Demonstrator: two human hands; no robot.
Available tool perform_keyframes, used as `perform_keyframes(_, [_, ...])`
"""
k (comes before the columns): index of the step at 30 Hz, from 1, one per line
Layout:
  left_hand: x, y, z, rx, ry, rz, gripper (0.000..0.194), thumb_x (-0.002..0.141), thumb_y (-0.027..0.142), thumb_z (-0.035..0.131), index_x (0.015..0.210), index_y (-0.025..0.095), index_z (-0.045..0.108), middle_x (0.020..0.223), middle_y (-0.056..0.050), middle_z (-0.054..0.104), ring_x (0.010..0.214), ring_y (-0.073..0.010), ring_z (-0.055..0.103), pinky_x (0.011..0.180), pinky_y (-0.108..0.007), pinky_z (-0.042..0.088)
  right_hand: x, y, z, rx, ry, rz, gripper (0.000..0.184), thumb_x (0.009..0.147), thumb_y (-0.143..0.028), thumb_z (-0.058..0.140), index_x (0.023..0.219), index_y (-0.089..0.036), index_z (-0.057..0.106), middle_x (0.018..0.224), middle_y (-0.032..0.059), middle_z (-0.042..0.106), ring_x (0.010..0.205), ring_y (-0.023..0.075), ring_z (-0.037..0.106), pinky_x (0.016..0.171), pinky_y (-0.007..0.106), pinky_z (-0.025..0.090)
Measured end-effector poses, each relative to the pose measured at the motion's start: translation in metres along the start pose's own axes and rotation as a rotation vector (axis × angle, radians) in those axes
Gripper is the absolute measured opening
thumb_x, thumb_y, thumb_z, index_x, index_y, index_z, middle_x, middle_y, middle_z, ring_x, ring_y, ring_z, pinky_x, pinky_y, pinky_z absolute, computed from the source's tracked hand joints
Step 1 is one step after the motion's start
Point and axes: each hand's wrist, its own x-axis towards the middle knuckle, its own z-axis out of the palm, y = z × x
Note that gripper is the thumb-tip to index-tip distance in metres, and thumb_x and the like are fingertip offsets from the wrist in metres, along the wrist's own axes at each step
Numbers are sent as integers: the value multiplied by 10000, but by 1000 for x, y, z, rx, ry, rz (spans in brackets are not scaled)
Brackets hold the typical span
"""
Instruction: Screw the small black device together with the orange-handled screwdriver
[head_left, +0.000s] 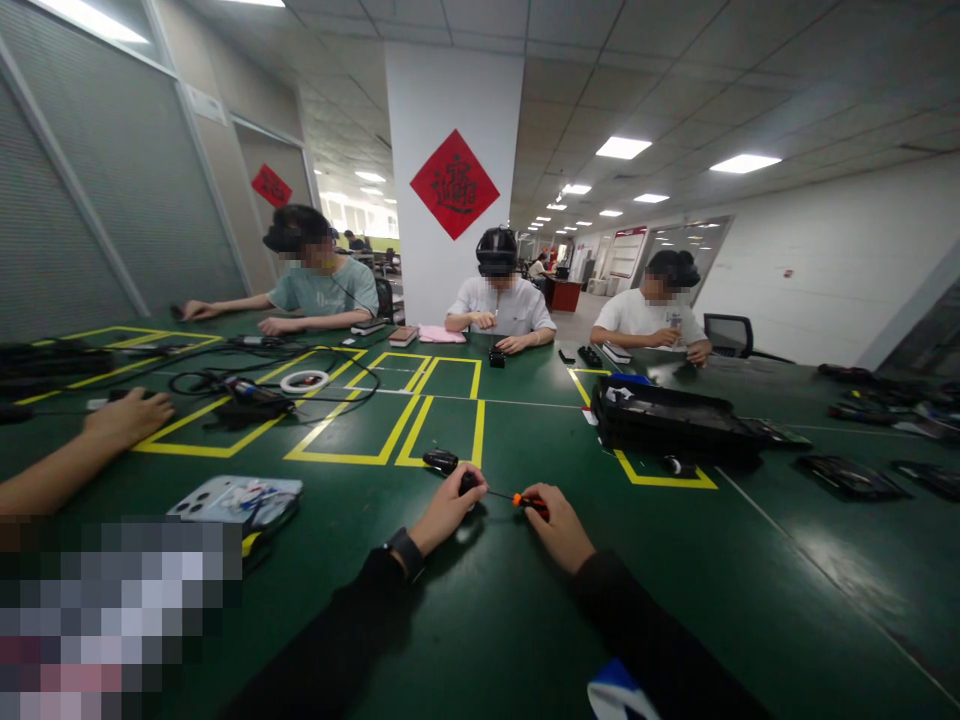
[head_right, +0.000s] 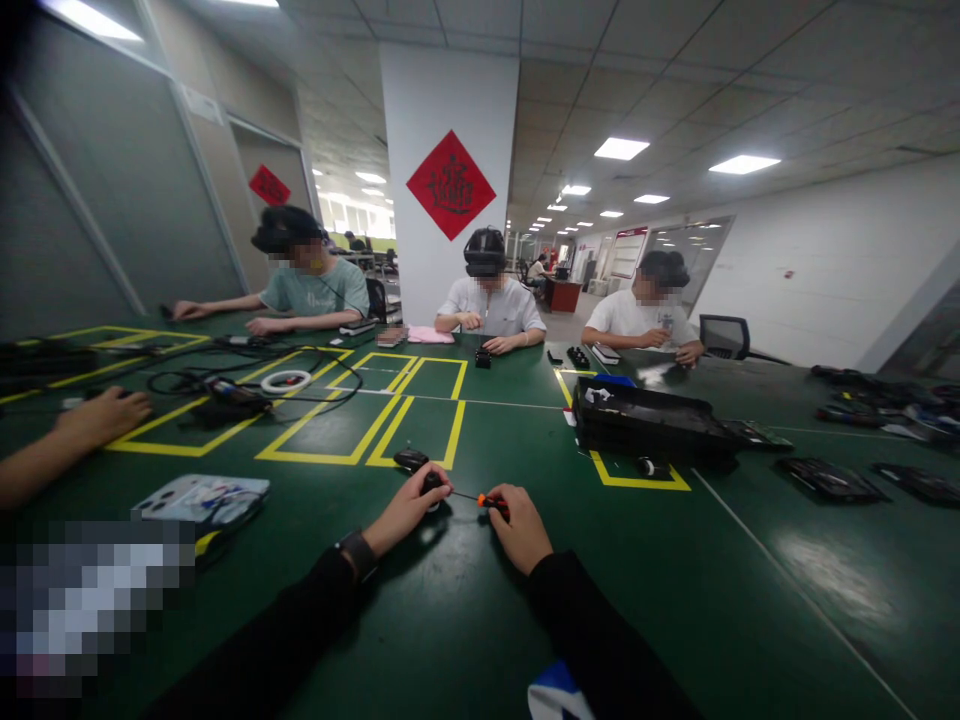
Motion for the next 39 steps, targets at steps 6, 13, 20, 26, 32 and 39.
perform_keyframes(6, [0, 2, 1, 15, -10, 6, 159, 753, 311, 505, 849, 185, 497, 827, -7, 554, 761, -139, 511, 712, -254, 401, -3, 1, 0, 23, 1, -1, 203, 826, -243, 427, 948, -197, 582, 927, 50, 564, 898, 175, 500, 822, 319, 397])
perform_keyframes(13, [-1, 4, 1, 22, -4, 11, 161, 748, 315, 511, 843, 185, 506, 827, -9, 560, 761, -143, 510, 721, -259, 397, 1, 2, 0, -14, 19, -26, 207, 840, -247, 407, 928, -195, 586, 922, 56, 563, 909, 179, 485, 821, 324, 385])
perform_keyframes(20, [0, 5, 0, -19, 23, -17, 163, 736, 314, 519, 835, 185, 506, 831, -13, 574, 774, -146, 517, 711, -252, 396, 11, 2, 3, -79, 3, -67, 207, 852, -244, 385, 850, -188, 584, 885, 49, 564, 890, 178, 472, 807, 318, 363])
perform_keyframes(26, [3, 1, -2, -33, 21, 7, 149, 744, 305, 513, 835, 188, 501, 819, -8, 572, 780, -147, 519, 743, -262, 392, 14, 0, 3, -96, -18, -65, 216, 863, -246, 360, 859, -207, 573, 892, 41, 563, 884, 179, 478, 782, 305, 367])
perform_keyframes(32, [2, 5, -3, 6, 20, 30, 136, 743, 288, 510, 827, 182, 507, 812, -10, 559, 791, -151, 507, 760, -268, 387, 15, 1, 2, -105, -22, -68, 219, 859, -243, 364, 842, -205, 579, 887, 39, 568, 877, 176, 486, 784, 304, 367])
perform_keyframes(39, [0, 4, -4, 19, 15, 45, 134, 756, 299, 503, 831, 189, 510, 815, -4, 561, 783, -147, 510, 745, -261, 387, 15, 1, 3, -100, -19, -74, 225, 861, -246, 362, 859, -204, 582, 895, 41, 567, 888, 176, 483, 790, 304, 367])
